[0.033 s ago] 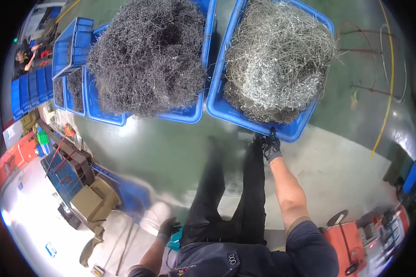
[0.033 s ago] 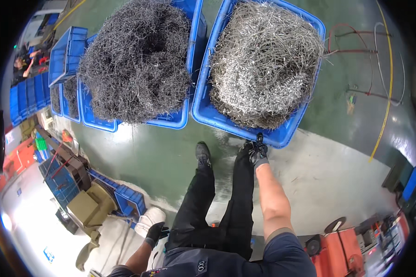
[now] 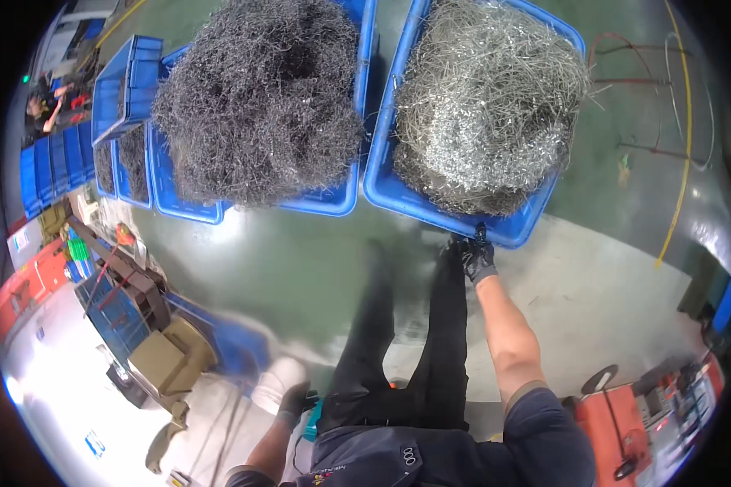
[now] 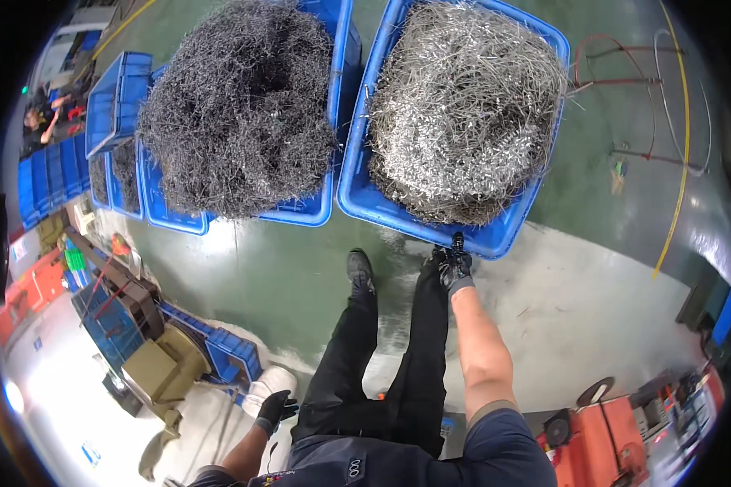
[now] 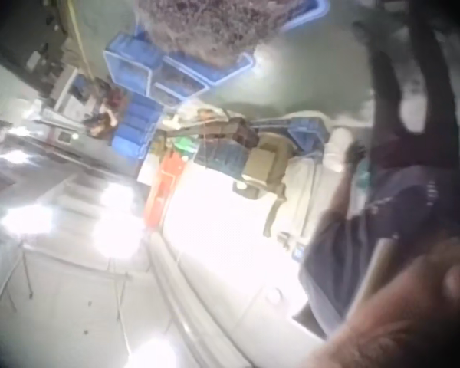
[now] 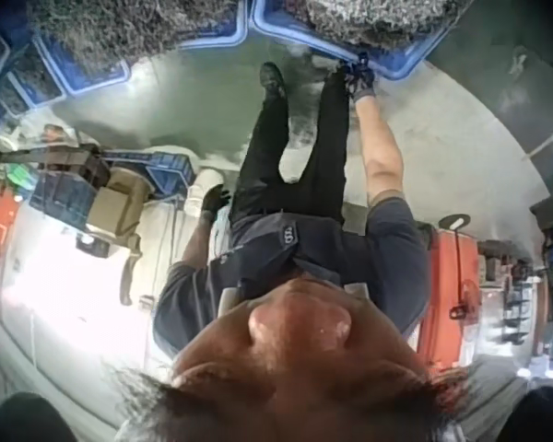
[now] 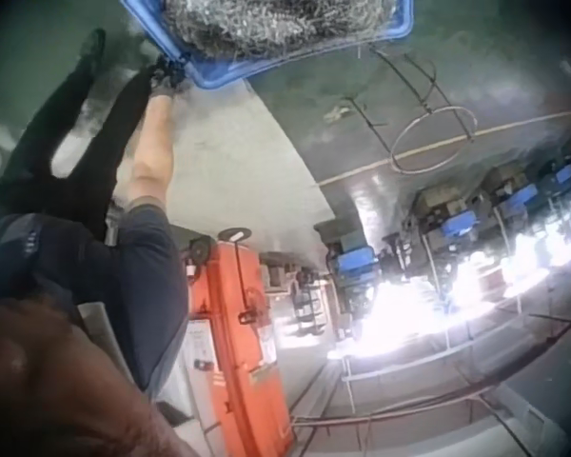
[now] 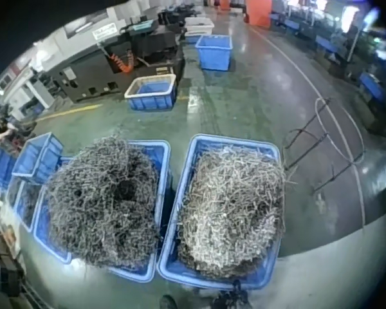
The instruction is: The recorder transfers metal shavings from blue bins into a centrifuge, cleans the interior, and closes the lid on the production floor.
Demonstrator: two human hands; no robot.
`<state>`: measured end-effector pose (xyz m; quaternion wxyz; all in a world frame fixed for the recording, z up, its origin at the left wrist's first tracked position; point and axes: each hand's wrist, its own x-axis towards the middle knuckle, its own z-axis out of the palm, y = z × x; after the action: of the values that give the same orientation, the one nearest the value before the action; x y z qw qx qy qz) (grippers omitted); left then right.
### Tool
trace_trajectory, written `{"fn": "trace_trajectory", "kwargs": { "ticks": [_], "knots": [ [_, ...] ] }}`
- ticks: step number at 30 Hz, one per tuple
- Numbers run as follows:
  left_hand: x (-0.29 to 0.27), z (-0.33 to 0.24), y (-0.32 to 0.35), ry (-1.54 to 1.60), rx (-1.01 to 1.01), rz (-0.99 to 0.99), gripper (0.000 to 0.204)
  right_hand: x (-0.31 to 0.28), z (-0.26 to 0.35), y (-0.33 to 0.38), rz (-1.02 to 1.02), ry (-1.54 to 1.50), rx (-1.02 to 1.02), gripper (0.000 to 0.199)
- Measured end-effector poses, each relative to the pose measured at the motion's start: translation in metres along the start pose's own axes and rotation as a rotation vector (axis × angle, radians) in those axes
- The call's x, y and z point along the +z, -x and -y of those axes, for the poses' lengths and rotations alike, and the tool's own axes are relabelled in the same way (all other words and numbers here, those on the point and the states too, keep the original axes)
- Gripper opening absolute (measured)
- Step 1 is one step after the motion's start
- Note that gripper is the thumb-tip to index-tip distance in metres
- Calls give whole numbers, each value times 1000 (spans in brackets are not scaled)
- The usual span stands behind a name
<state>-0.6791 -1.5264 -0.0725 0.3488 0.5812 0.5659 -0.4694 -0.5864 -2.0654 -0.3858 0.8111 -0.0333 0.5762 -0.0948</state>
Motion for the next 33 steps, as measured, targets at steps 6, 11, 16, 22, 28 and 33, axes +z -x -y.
{"fn": "trace_trajectory", "kwargs": {
  "ticks": [6, 11, 16, 22, 28, 33],
  "knots": [
    [-66, -8, -105, -11, 24, 158, 34, -79, -10, 0, -60, 91, -142, 41],
    [-28, -93, -225, -80, 450, 436, 36, -53, -60, 47, -105, 29, -124, 31],
    [289, -250, -180, -14, 752, 809, 45, -111, -31, 75, -282, 123, -176, 30],
    [302, -318, -228, -350, 771, 89, 50, -94, -81, 55, -162, 165, -69, 31],
    [289, -288, -231, -354, 893, -160, 36, -107, -87, 40, -59, 79, -50, 37],
    [295, -227, -222, -6, 820, 39, 27, -169, -46, 47, 54, 457, -33, 40]
  ]
}}
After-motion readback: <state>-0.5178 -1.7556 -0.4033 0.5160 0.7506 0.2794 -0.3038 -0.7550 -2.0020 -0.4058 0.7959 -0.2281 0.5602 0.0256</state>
